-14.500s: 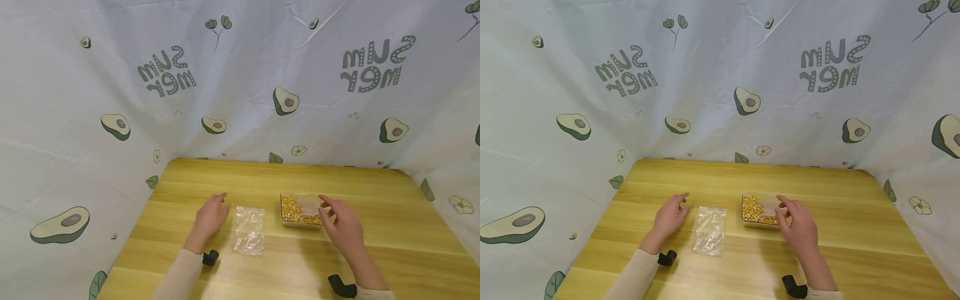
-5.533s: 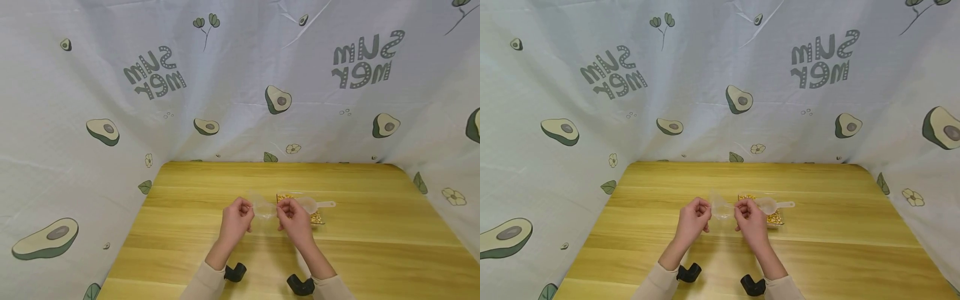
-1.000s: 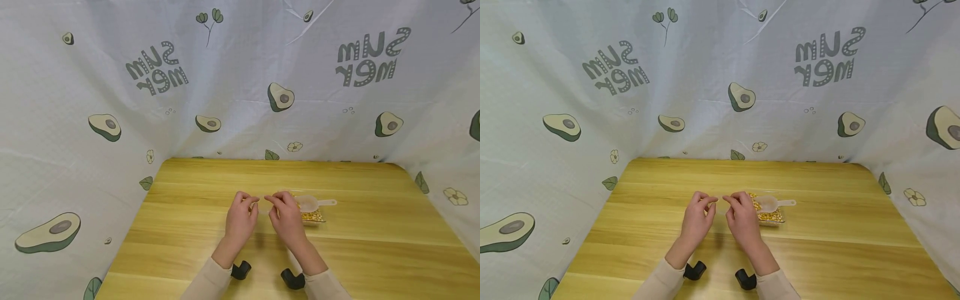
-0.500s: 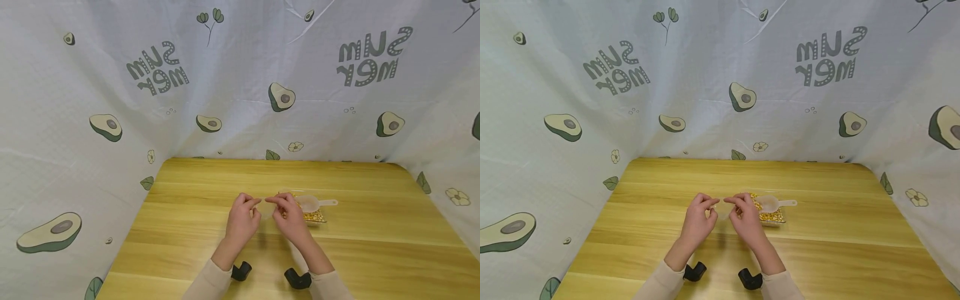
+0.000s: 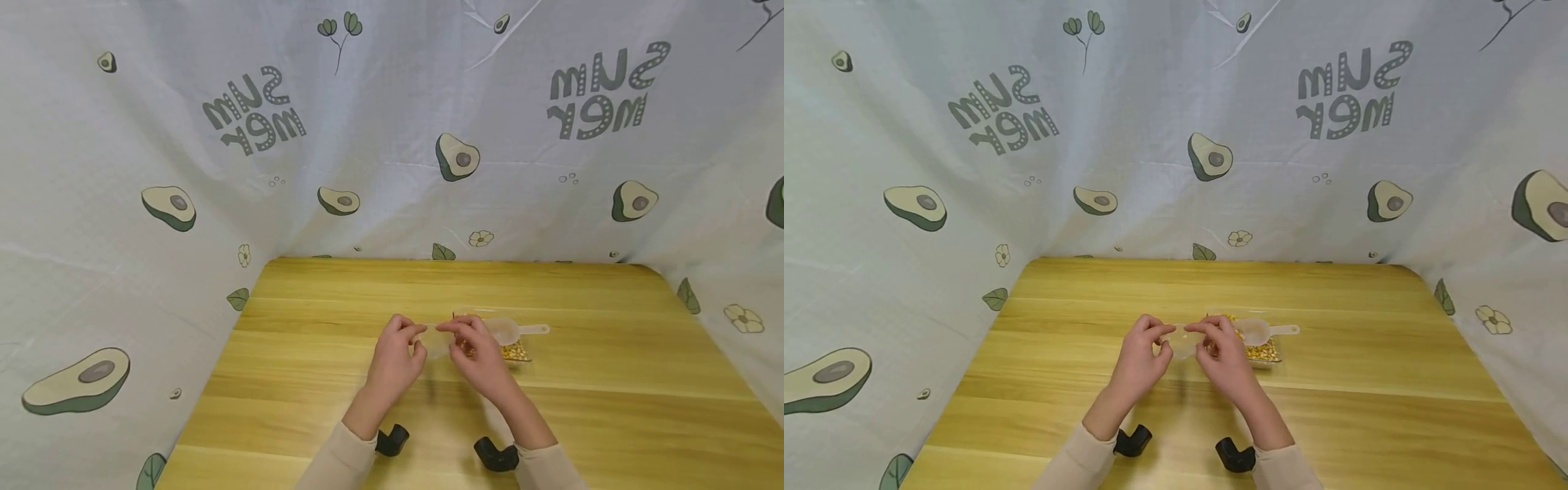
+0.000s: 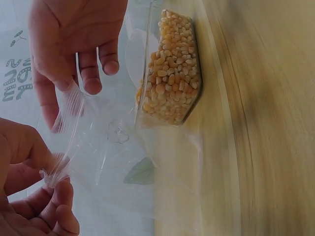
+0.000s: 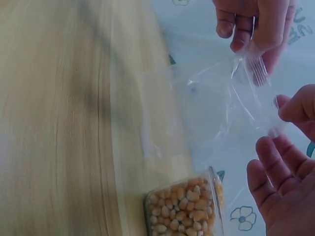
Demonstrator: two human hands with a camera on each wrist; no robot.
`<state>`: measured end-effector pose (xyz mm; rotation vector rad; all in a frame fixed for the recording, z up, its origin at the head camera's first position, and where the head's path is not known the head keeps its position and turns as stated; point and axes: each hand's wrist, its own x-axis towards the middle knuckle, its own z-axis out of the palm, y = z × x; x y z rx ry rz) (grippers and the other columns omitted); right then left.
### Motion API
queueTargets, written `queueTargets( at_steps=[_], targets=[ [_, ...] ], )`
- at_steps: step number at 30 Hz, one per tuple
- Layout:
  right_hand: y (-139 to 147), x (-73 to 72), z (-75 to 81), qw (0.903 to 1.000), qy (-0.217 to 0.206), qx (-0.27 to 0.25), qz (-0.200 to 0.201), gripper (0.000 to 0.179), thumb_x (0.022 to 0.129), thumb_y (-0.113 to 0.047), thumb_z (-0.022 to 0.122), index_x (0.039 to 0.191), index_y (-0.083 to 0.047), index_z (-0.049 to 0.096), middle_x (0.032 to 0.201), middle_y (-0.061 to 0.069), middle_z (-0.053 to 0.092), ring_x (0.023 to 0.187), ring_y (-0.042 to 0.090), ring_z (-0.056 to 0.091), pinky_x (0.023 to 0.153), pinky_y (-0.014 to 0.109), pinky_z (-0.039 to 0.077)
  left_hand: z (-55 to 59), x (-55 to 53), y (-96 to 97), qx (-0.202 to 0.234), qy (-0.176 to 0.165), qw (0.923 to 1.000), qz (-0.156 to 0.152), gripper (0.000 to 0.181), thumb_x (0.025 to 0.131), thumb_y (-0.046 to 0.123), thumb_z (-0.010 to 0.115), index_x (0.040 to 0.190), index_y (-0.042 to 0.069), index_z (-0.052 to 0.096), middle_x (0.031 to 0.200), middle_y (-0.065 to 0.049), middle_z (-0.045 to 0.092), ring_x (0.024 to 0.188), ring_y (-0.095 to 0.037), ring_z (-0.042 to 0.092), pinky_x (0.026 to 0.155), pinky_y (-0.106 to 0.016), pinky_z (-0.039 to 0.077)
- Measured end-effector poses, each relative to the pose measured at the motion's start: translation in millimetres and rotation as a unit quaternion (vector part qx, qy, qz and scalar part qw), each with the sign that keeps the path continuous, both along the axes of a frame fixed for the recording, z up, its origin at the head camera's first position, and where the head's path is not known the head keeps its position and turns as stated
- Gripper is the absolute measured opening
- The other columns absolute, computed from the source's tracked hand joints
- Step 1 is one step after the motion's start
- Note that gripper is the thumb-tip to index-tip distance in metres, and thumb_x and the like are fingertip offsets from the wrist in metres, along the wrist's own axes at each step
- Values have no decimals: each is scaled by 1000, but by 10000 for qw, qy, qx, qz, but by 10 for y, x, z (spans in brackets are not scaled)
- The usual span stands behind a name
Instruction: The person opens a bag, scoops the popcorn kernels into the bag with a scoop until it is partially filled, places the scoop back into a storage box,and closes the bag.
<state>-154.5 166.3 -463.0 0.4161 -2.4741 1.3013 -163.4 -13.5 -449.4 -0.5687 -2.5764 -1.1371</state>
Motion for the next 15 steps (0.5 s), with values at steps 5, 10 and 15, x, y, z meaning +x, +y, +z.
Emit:
queueTargets(
  at_steps=[5, 10, 15],
  targets=[
    [119, 5, 22, 9988, 399, 242, -116, 40, 85, 11, 63, 118, -12, 71, 116, 11, 59, 78, 9, 51, 63, 24, 49, 1, -6, 3, -19, -98, 9999, 76, 27, 86, -1, 65, 111, 1, 75, 103, -7, 59, 81, -14, 56, 67, -20, 47],
    [308, 33, 80, 9946, 616, 592, -582, 38, 85, 8, 66, 119, -10, 71, 116, 11, 59, 85, 20, 53, 68, 28, 47, -11, -9, 2, -9, -141, 9998, 107, 29, 85, -3, 64, 112, 1, 75, 103, -7, 58, 80, -13, 53, 66, -20, 45],
    [505, 71, 103, 9883, 733, 934, -960, 34, 87, 4, 66, 118, -9, 71, 116, 12, 60, 89, 24, 54, 70, 35, 46, -4, -10, 3, 9, -141, 9999, 47, 28, 86, -3, 63, 112, 0, 74, 103, -9, 59, 79, -13, 52, 65, -19, 44]
  ],
)
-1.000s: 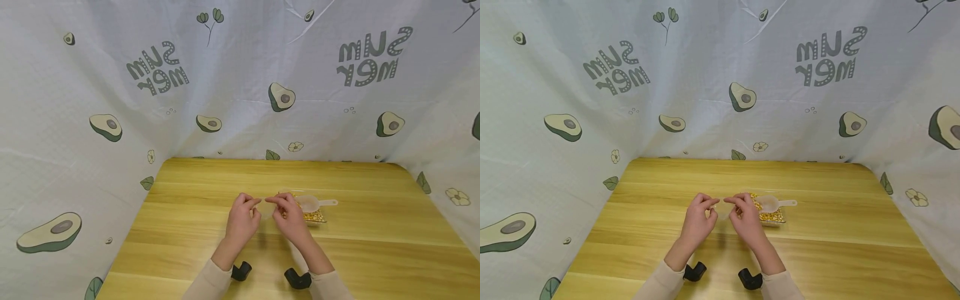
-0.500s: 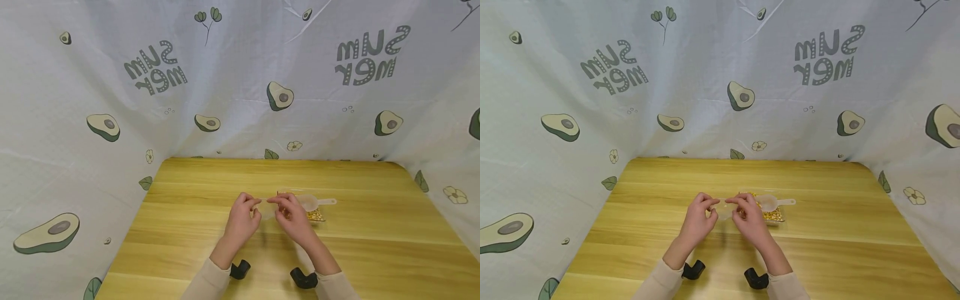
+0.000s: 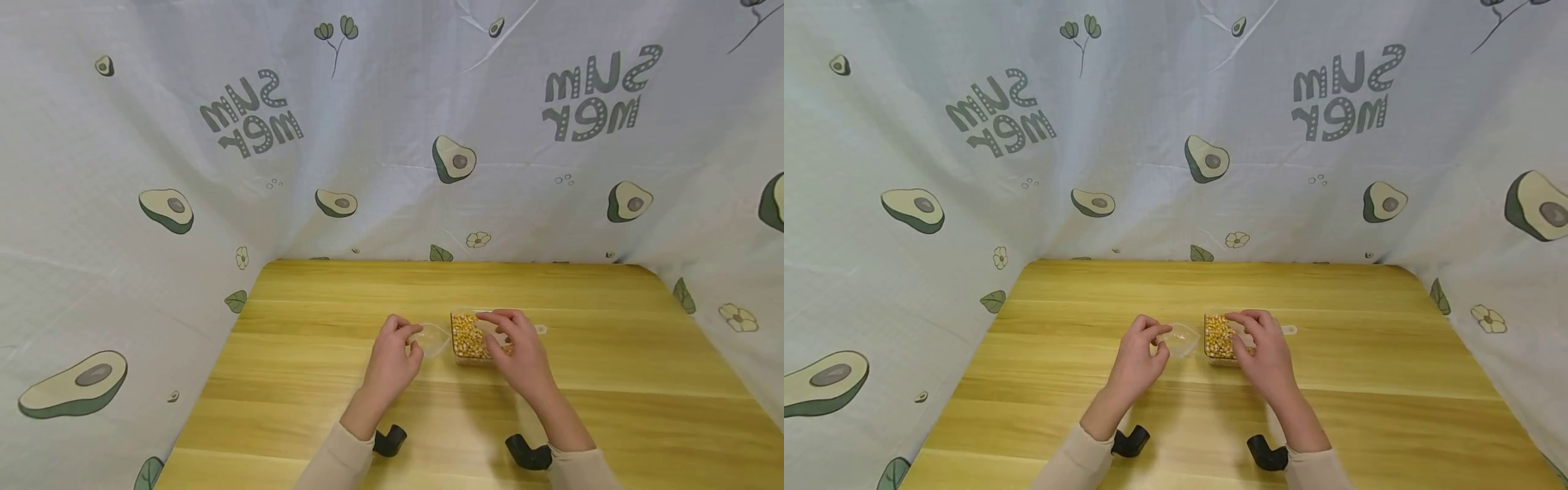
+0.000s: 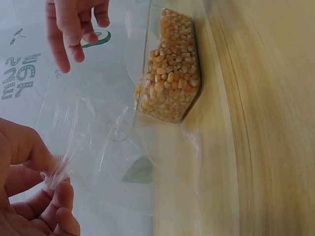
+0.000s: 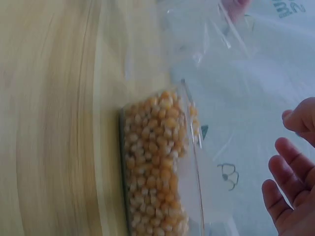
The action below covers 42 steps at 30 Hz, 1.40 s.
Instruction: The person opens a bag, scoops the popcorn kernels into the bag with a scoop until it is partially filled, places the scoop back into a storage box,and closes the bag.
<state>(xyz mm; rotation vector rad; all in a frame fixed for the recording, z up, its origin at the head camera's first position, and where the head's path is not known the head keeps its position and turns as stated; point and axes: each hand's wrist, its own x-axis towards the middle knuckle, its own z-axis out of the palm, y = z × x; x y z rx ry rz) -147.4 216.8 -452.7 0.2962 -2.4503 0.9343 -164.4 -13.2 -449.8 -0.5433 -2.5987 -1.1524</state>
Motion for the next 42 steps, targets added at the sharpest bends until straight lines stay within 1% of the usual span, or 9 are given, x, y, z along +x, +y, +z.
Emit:
queueTargets(
  at_steps=[4, 10, 12, 16, 20, 23, 27, 36, 42],
  targets=[
    [122, 30, -29, 9994, 167, 196, -216, 32, 86, 4, 66, 115, -9, 72, 113, 13, 61, 91, 24, 53, 72, 38, 43, -2, 8, -8, -24, -35, 10000, 34, 28, 86, -2, 63, 112, 1, 75, 104, -8, 59, 78, -14, 53, 65, -19, 44],
    [290, 22, -83, 9962, 695, 307, -421, 30, 79, 9, 70, 107, -2, 73, 107, 20, 64, 97, 39, 56, 80, 52, 41, -10, -1, -13, -17, -7, 10000, 49, 29, 86, -2, 63, 112, 1, 75, 105, -9, 59, 79, -12, 52, 65, -19, 44],
    [356, 8, -105, 9947, 795, 383, -529, 29, 79, 8, 72, 106, -2, 74, 106, 21, 65, 97, 42, 56, 81, 55, 40, -9, -3, -14, 3, -10, 10000, 33, 29, 86, -3, 63, 112, 0, 74, 105, -9, 59, 78, -12, 51, 64, -19, 44],
    [491, 0, -149, 9919, 831, 588, -761, 32, 76, 7, 77, 106, -1, 73, 106, 22, 66, 98, 44, 56, 85, 58, 40, 0, 1, -16, -14, -22, 10000, 40, 29, 86, -3, 63, 112, 0, 75, 105, -9, 59, 78, -12, 51, 65, -19, 44],
    [594, -10, -177, 9894, 877, 803, -835, 35, 72, 7, 81, 106, 0, 73, 104, 24, 67, 96, 44, 57, 86, 60, 40, 8, 2, -21, -48, -18, 10000, 36, 29, 86, -2, 63, 112, 0, 75, 106, -10, 59, 79, -13, 52, 66, -20, 45],
    [642, -22, -193, 9882, 829, 966, -851, 35, 71, 6, 82, 104, 0, 74, 102, 25, 68, 94, 45, 58, 83, 61, 42, -2, -4, -20, -83, -6, 10000, 35, 29, 86, -2, 63, 112, -1, 74, 106, -10, 59, 79, -13, 53, 66, -20, 45],
    [665, -15, -199, 9896, 610, 1035, -790, 32, 72, 6, 82, 102, 0, 75, 99, 24, 69, 93, 46, 59, 81, 61, 44, -15, -13, -21, -149, 35, 9999, 76, 29, 85, -2, 64, 112, 0, 75, 105, -9, 59, 80, -13, 54, 68, -21, 47],
    [681, -23, -220, 9911, 304, 1143, -608, 29, 74, 5, 80, 103, 1, 74, 95, 21, 69, 89, 40, 59, 75, 55, 49, 15, 4, -32, -166, 75, 9998, 67, 29, 85, -2, 64, 112, 0, 75, 106, -10, 60, 79, -13, 53, 67, -20, 46],
    [710, -19, -253, 9907, 120, 1181, -659, 24, 74, 4, 80, 97, -1, 75, 88, 16, 69, 77, 33, 61, 65, 46, 50, -17, -8, -32, -196, 122, 9997, 57, 28, 85, -3, 64, 111, -1, 75, 104, -10, 60, 78, -12, 52, 66, -20, 45]
  ],
)
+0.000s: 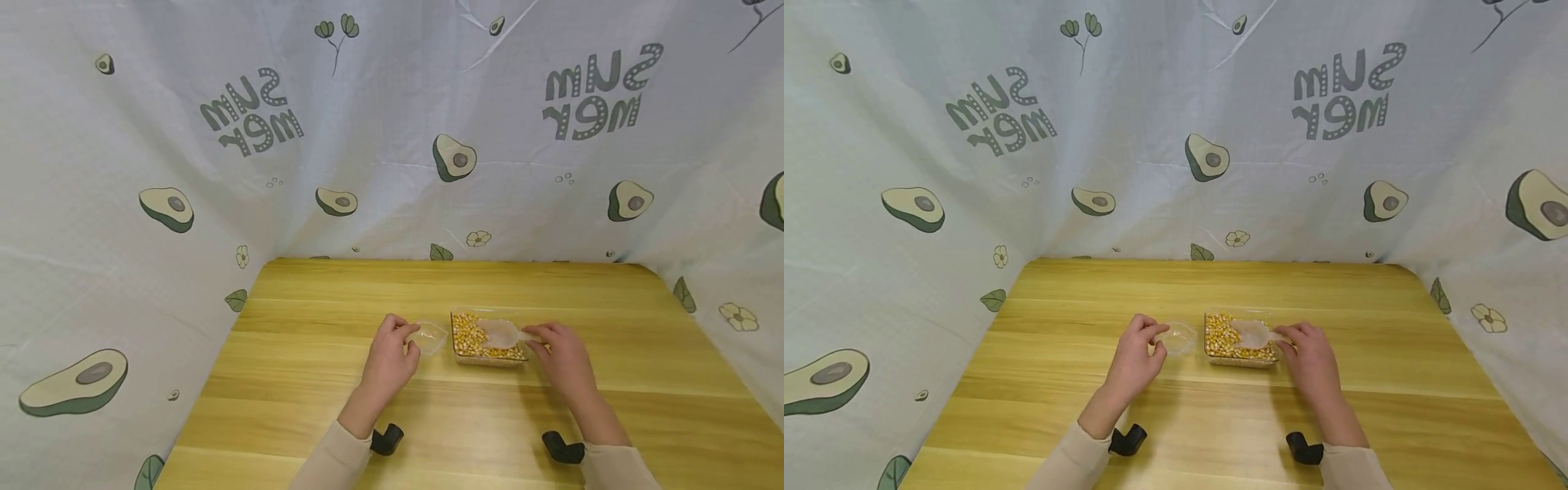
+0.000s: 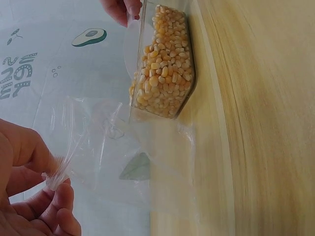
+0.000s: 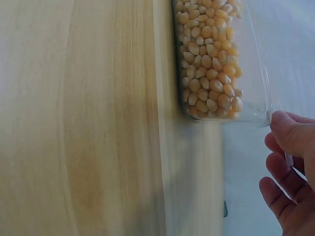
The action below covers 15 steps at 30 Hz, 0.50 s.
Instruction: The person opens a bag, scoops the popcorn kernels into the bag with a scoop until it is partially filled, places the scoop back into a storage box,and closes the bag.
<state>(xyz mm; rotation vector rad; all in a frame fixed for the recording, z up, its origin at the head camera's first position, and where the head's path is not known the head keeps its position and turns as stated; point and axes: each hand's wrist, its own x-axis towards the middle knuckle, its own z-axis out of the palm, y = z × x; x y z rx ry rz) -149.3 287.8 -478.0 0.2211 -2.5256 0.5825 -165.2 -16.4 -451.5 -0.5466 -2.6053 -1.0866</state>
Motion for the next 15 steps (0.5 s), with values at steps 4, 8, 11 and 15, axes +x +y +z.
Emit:
queueTargets(
  at_steps=[4, 8, 11, 15],
  targets=[
    [6, 9, -37, 9999, 46, -120, -33, 22, 75, 4, 80, 96, -2, 76, 87, 12, 69, 71, 29, 64, 59, 37, 52, -23, -6, 3, -3, 0, 10000, 10, 28, 85, -2, 64, 111, 0, 75, 104, -9, 59, 77, -11, 52, 66, -19, 46],
    [17, 17, -86, 9994, 60, -329, -109, 22, 76, 3, 79, 97, -3, 77, 88, 10, 71, 71, 28, 65, 57, 29, 52, -29, -5, 1, 20, -18, 10000, 12, 28, 85, -2, 64, 111, 0, 75, 103, -9, 59, 77, -11, 51, 65, -19, 45],
    [32, 19, -120, 9985, -11, -519, -187, 21, 78, 1, 79, 98, -4, 77, 89, 10, 72, 71, 24, 66, 57, 22, 50, -26, 0, 1, 39, -57, 10000, 21, 28, 85, -2, 64, 111, 1, 75, 103, -8, 59, 77, -11, 51, 66, -19, 45],
    [50, 23, -157, 9965, -103, -773, -298, 21, 79, 0, 78, 99, -5, 77, 92, 9, 73, 72, -1, 60, 59, 11, 44, -29, -3, 1, 58, -45, 10000, 27, 29, 85, -3, 64, 111, 1, 75, 103, -9, 59, 77, -11, 51, 66, -19, 45]
  ],
)
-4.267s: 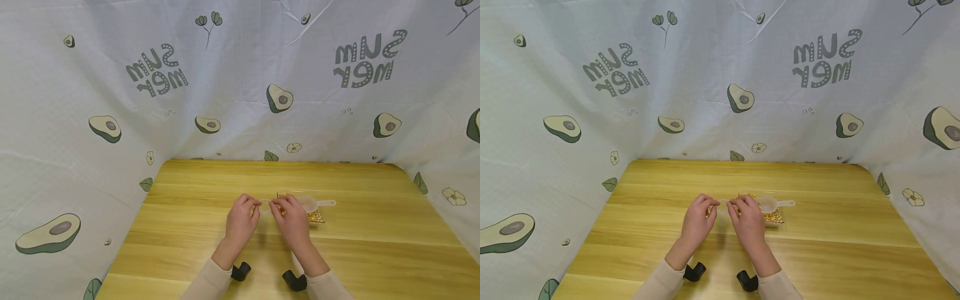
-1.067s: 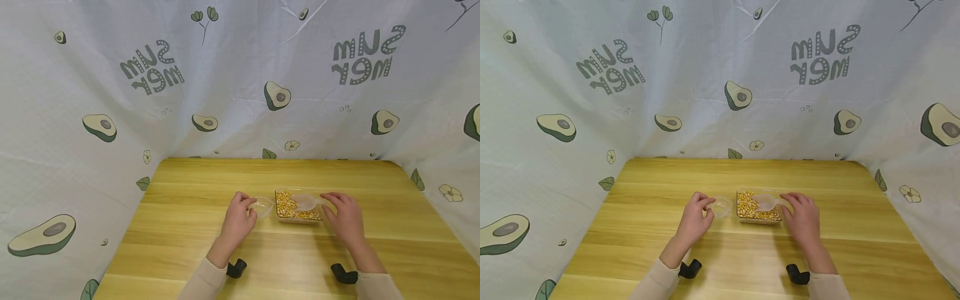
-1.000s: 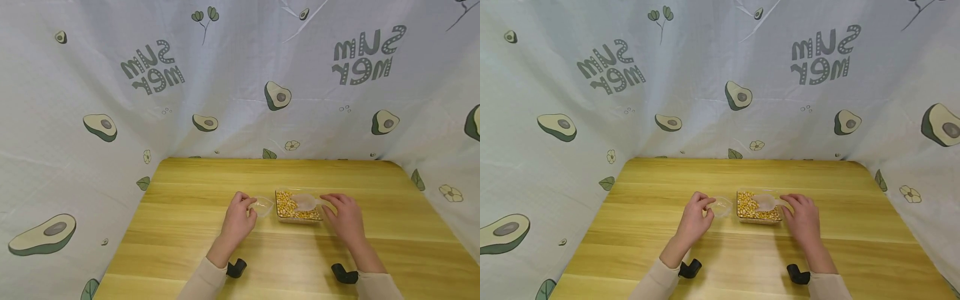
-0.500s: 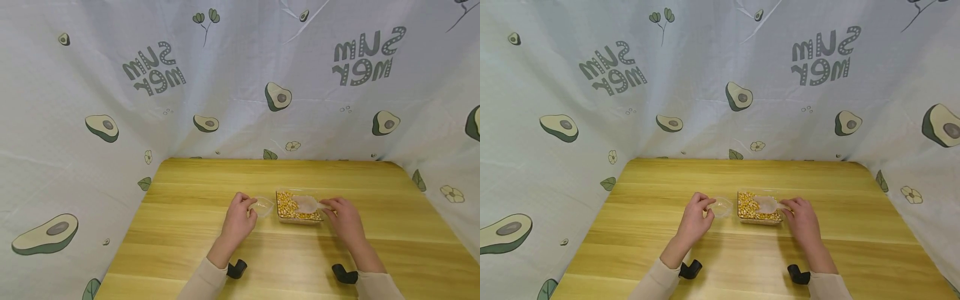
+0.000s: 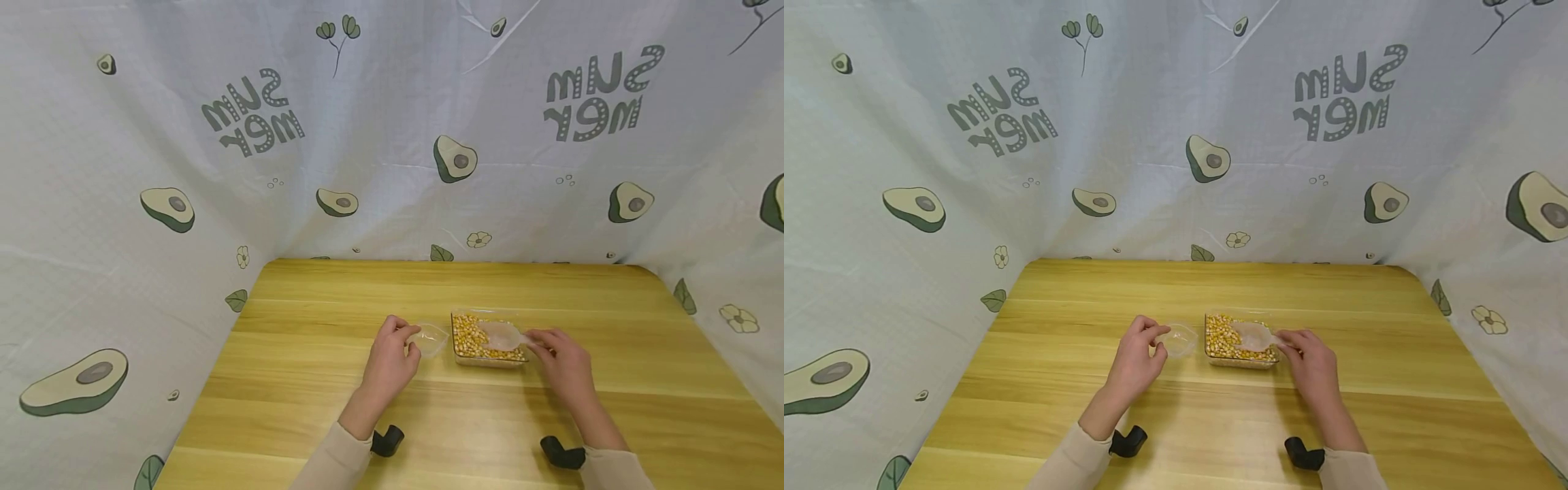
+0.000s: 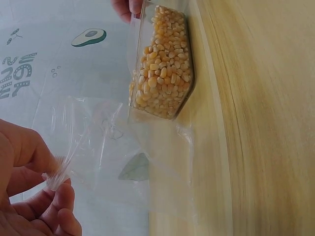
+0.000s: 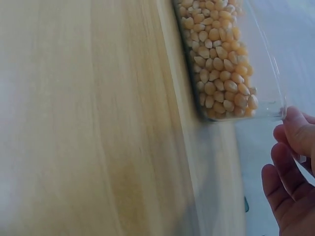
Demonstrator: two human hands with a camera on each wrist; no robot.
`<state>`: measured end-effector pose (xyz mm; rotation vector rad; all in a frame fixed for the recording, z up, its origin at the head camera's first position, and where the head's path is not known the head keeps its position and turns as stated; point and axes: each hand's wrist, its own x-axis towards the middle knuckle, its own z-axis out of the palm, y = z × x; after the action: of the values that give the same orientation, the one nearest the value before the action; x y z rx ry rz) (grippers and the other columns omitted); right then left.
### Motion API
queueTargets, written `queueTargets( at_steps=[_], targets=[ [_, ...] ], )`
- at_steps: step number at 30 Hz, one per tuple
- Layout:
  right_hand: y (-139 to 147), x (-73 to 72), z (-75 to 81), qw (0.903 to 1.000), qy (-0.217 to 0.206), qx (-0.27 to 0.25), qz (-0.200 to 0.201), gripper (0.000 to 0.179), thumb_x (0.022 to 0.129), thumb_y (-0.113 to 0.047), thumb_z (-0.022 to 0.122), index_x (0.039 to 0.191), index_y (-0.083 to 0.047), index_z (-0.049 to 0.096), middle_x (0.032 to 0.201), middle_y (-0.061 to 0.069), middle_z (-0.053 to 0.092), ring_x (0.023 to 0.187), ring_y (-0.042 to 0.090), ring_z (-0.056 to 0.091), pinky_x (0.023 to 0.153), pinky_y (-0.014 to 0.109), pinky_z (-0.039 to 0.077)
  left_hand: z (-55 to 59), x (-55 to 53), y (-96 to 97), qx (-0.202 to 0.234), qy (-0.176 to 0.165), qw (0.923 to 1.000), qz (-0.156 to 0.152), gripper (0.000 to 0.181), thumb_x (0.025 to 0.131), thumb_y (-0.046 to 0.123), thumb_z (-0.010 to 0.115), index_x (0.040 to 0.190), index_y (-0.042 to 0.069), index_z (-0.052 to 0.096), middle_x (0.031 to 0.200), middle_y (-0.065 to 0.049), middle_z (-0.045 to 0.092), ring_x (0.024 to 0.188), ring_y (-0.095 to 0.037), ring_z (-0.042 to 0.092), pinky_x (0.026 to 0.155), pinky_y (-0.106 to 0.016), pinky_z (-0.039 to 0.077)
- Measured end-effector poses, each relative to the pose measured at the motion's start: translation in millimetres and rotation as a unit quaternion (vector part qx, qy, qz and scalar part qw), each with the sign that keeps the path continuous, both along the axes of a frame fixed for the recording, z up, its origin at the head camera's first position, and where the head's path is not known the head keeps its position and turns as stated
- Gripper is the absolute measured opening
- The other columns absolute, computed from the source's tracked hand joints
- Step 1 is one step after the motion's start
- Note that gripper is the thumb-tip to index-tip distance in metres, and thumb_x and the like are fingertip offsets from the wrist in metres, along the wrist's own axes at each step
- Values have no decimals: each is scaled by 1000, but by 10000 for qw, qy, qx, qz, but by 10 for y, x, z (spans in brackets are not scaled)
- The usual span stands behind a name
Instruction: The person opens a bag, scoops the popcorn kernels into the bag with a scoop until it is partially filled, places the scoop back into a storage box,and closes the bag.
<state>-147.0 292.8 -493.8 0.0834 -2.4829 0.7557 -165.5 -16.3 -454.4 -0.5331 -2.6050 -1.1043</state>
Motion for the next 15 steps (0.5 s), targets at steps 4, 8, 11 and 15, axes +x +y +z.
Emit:
queueTargets(
  at_steps=[4, 8, 11, 15],
  targets=[
    [12, 11, -32, 9995, -33, -296, -44, 21, 80, 1, 77, 101, -5, 77, 94, 11, 72, 76, -19, 48, 61, 5, 41, -3, -5, 5, -23, 61, 10000, 9, 29, 84, -3, 65, 110, 1, 75, 103, -9, 59, 76, -10, 50, 65, -19, 45],
    [10, 28, -58, 9982, -67, -596, -84, 20, 82, 2, 75, 102, -3, 76, 96, 14, 72, 79, -24, 44, 64, 2, 40, 2, -4, 5, -55, 101, 9999, 16, 28, 85, -2, 65, 111, 2, 75, 103, -8, 59, 76, -10, 50, 65, -19, 45],
    [9, 44, -71, 9967, -180, -771, -167, 20, 84, 1, 74, 104, -2, 76, 99, 15, 72, 80, -24, 43, 67, 0, 40, 3, 0, 8, -80, 139, 9999, 15, 28, 84, -2, 65, 111, 2, 75, 103, -8, 59, 76, -10, 50, 65, -19, 45],
    [14, 66, -78, 9946, -373, -917, -319, 21, 87, -1, 72, 107, -3, 76, 102, 15, 72, 81, -25, 42, 68, -1, 40, 13, 9, 13, -76, 73, 9999, 19, 28, 85, -2, 65, 111, 2, 75, 104, -8, 60, 76, -10, 49, 65, -19, 44]
  ],
)
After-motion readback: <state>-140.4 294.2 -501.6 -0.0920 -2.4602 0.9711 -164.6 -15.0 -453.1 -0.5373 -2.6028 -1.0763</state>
